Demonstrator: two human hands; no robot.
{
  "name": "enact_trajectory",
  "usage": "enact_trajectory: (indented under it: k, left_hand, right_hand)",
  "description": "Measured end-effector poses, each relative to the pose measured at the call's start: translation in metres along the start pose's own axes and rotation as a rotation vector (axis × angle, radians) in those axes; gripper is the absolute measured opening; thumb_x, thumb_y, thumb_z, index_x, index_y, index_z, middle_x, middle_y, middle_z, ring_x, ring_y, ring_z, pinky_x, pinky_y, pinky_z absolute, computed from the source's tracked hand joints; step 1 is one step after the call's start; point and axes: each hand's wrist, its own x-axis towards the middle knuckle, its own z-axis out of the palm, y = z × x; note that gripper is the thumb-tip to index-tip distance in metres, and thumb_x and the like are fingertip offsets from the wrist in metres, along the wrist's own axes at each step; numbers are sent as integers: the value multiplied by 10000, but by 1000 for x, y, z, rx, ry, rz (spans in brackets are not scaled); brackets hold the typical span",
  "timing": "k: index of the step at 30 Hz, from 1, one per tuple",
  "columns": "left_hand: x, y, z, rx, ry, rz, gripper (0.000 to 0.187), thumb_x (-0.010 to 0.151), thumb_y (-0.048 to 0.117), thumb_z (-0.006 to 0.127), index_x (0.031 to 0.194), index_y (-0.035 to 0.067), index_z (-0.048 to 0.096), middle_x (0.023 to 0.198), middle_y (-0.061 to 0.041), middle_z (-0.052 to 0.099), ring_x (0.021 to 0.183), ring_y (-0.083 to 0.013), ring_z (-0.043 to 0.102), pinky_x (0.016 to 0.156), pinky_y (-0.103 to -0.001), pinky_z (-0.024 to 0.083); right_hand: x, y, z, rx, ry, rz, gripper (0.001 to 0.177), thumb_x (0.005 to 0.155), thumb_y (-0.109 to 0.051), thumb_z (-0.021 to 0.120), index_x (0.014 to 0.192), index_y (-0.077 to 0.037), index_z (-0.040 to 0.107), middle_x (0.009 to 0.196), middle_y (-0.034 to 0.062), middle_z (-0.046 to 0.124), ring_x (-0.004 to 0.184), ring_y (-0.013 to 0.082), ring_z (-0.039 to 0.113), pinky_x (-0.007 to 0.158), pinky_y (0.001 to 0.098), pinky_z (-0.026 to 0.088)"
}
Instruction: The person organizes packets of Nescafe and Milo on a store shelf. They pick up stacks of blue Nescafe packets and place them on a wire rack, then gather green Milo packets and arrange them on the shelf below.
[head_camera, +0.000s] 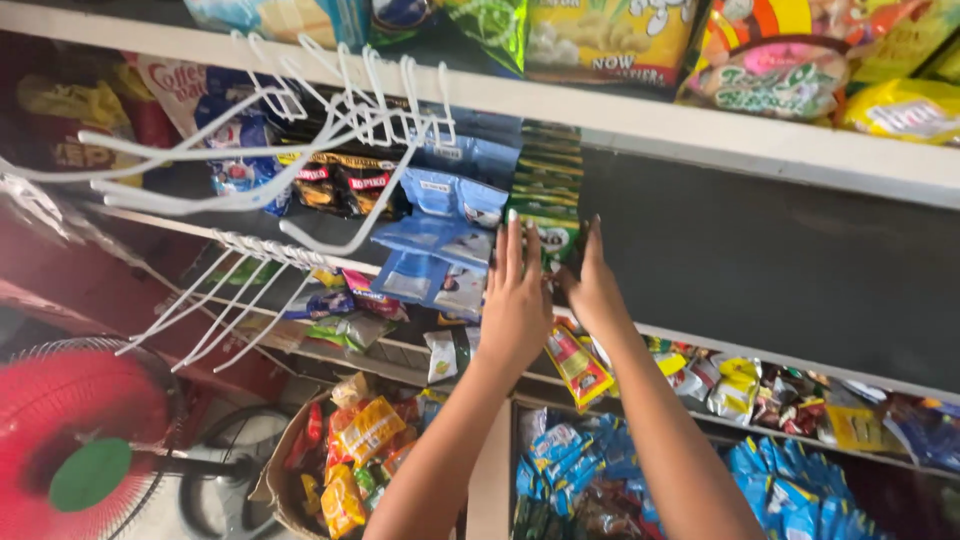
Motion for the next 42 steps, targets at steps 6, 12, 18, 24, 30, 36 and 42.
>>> enact_trajectory:
  k: [6,12,18,24,30,36,42]
  left_hand:
    - [-6,9,-9,16,-43,-18,777,893,82,632,1574,-64,288,1641,-321,159,1514,-512,210,1207,-549,279]
    - [-39,35,-18,-61,-82,-8,876,831,110,749,1586,27,312,1643,-299,188,1525,-534,223,1255,-552,288]
    - [-143,81,41,-169,-248,7,697,945,-20,633,1593,102,408,1659,-218,286,1552,-479,273,1283,-533,304]
    - [-270,113,133,-314,-780,-457,441,1015,157,561,1456,157,563,1388,-129,599,1289,-371,581,1115,-491,492]
    - [-343,133,161,-86,-983,-265,746,779,325,760,1405,23,486,1392,-217,507,1244,-443,466,990,-549,405]
    - [-382,104,163,21,-560,-250,466,889,183,681,1348,157,605,1371,-94,597,1262,-347,547,1024,-482,434]
    - [-346,82,96,212,-259,-502,596,743,167,774,1284,49,555,1262,-229,554,1139,-452,521,947,-557,426]
  right_hand:
    - [-21,19,-21,48,41,-132,942,928,18,667,1640,-29,53,1609,291,332,1472,388,418,1174,412,376]
    - [-125,-20,-122,358,303,-55,623,984,72,526,1558,-99,353,1546,128,460,1331,234,568,1031,357,585]
    - [-266,105,-223,201,682,167,386,1087,96,525,1431,-78,500,1341,104,631,1062,180,618,946,294,558]
    - [-399,198,-210,-227,313,458,337,907,89,549,1202,-69,585,1044,105,661,938,219,674,821,331,550]
    - [-501,231,-137,-249,-57,633,165,927,-87,676,1085,-44,658,918,173,719,835,340,704,738,439,548]
    - [-493,153,-129,-203,-169,552,208,917,-93,676,1114,-33,653,1034,215,684,861,368,707,716,443,560]
    - [-486,136,-123,-107,-233,425,197,903,-68,664,1094,-26,640,1010,186,690,879,351,707,732,425,564]
